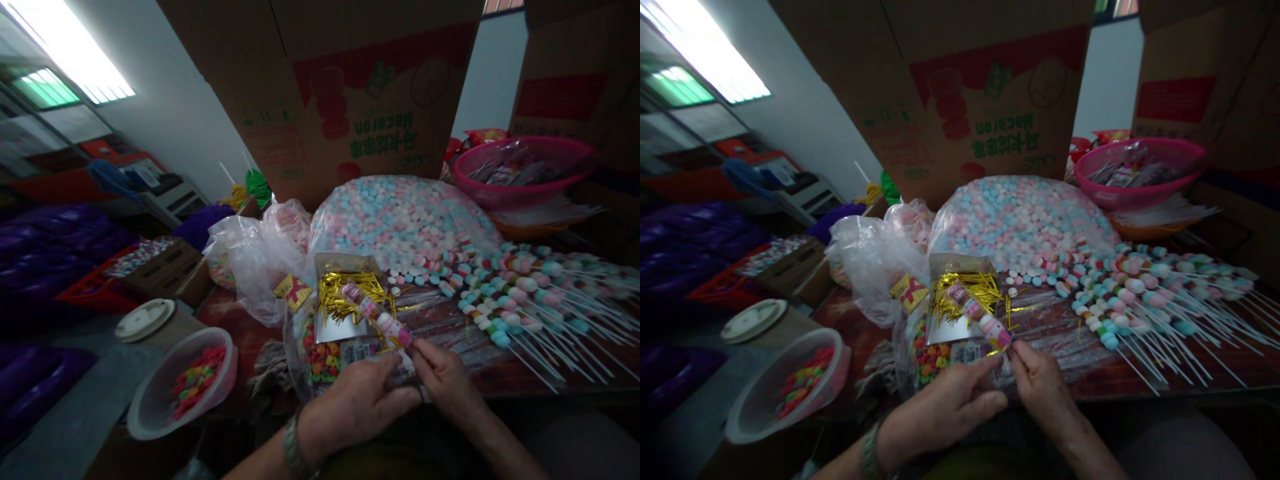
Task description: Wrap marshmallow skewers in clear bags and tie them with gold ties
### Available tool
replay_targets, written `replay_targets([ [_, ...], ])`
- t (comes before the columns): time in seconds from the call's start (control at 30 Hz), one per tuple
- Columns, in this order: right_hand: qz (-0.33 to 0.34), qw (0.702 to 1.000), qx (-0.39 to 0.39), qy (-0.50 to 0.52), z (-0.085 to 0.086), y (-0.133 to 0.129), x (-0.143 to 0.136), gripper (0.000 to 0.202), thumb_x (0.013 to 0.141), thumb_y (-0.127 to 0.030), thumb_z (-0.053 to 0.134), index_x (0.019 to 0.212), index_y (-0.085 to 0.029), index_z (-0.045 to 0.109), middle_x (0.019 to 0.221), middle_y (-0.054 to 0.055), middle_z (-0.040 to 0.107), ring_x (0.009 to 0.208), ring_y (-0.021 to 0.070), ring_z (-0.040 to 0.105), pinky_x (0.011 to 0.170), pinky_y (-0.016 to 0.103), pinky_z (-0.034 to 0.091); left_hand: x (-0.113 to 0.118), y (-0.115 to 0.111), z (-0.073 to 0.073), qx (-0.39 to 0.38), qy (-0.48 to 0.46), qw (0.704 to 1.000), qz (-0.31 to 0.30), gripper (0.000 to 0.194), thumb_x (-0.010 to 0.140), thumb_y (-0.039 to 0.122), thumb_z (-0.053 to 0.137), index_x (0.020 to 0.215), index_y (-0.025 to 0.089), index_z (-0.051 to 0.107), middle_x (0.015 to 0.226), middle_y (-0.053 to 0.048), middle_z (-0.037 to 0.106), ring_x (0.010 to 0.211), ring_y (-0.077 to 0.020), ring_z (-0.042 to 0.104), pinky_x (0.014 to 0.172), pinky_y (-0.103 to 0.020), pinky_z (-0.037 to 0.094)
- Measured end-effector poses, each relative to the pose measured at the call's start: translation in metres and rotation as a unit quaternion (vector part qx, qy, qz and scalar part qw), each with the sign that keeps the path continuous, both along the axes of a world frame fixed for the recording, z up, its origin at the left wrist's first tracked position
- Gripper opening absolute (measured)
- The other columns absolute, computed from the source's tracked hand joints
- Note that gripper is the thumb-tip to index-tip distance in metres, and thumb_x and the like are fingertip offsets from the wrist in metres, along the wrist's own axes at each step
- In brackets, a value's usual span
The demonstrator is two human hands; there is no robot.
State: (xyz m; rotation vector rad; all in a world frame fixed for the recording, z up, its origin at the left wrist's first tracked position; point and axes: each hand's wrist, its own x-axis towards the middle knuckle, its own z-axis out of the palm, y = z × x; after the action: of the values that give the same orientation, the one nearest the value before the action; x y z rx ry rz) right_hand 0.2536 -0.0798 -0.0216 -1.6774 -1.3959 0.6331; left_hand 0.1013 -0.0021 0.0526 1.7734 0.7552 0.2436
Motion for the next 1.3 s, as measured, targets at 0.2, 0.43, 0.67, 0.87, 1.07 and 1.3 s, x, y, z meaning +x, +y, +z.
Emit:
replay_targets([
  [0.2, 0.128, 0.991, -0.032, -0.022, 0.032, -0.006, 0.024, 0.034, 0.092, -0.035, 0.035, 0.070, -0.018, 0.054, 0.062, -0.002, 0.053, 0.059, 0.0114, 0.049, 0.053, 0.020, 0.034, -0.027, 0.043, 0.026, 0.504, 0.081, 0.860, -0.026, 0.043, 0.073, 0.044, 0.063, 0.110, 0.023, 0.059, 0.106, -0.010, 0.062, 0.101, -0.0287, 0.053, 0.094, -0.048, 0.030],
  [0.43, 0.197, 0.956, -0.023, -0.216, 0.046, 0.001, 0.031, 0.028, 0.090, -0.022, 0.037, 0.080, -0.021, 0.063, 0.072, 0.001, 0.064, 0.065, 0.0142, 0.055, 0.062, 0.025, 0.035, -0.009, 0.024, -0.019, 0.160, -0.016, 0.984, -0.072, 0.022, 0.084, 0.037, 0.051, 0.088, 0.021, 0.066, 0.072, -0.002, 0.063, 0.063, -0.0152, 0.054, 0.058, -0.020, 0.036],
  [0.67, 0.020, 0.993, 0.014, -0.118, 0.022, 0.014, 0.032, 0.034, 0.082, -0.033, 0.049, 0.112, -0.017, 0.055, 0.099, 0.010, 0.062, 0.074, 0.0178, 0.057, 0.064, 0.030, 0.042, 0.005, 0.007, -0.036, -0.162, -0.025, 0.981, 0.106, 0.027, 0.080, 0.044, 0.051, 0.082, 0.019, 0.059, 0.052, 0.005, 0.048, 0.035, -0.0073, 0.035, 0.034, -0.018, 0.024],
  [0.87, 0.016, 0.958, -0.061, 0.278, -0.009, 0.011, -0.015, 0.035, 0.082, -0.047, 0.051, 0.088, -0.014, 0.061, 0.061, -0.001, 0.055, 0.057, 0.0127, 0.052, 0.052, 0.023, 0.042, 0.005, 0.001, -0.056, -0.103, -0.070, 0.986, 0.108, 0.026, 0.080, 0.041, 0.053, 0.070, 0.017, 0.057, 0.055, 0.003, 0.049, 0.040, -0.0056, 0.039, 0.036, -0.014, 0.030],
  [1.07, -0.009, 0.991, -0.001, 0.134, -0.001, 0.014, -0.025, 0.026, 0.087, -0.033, 0.043, 0.076, -0.017, 0.060, 0.067, 0.002, 0.061, 0.063, 0.0150, 0.057, 0.057, 0.024, 0.043, -0.007, 0.002, -0.053, -0.278, -0.043, 0.959, 0.023, 0.030, 0.081, 0.050, 0.050, 0.090, 0.021, 0.051, 0.048, 0.008, 0.046, 0.027, -0.0066, 0.038, 0.027, -0.014, 0.025],
  [1.3, 0.051, 0.930, 0.145, -0.335, 0.015, 0.001, -0.005, 0.028, 0.086, -0.013, 0.038, 0.101, -0.014, 0.061, 0.100, 0.014, 0.064, 0.096, 0.0257, 0.055, 0.082, 0.040, 0.040, -0.012, 0.005, -0.059, -0.304, -0.047, 0.946, 0.098, 0.018, 0.072, 0.035, 0.063, 0.065, 0.018, 0.062, 0.046, 0.002, 0.053, 0.028, -0.0078, 0.038, 0.026, -0.018, 0.023],
])
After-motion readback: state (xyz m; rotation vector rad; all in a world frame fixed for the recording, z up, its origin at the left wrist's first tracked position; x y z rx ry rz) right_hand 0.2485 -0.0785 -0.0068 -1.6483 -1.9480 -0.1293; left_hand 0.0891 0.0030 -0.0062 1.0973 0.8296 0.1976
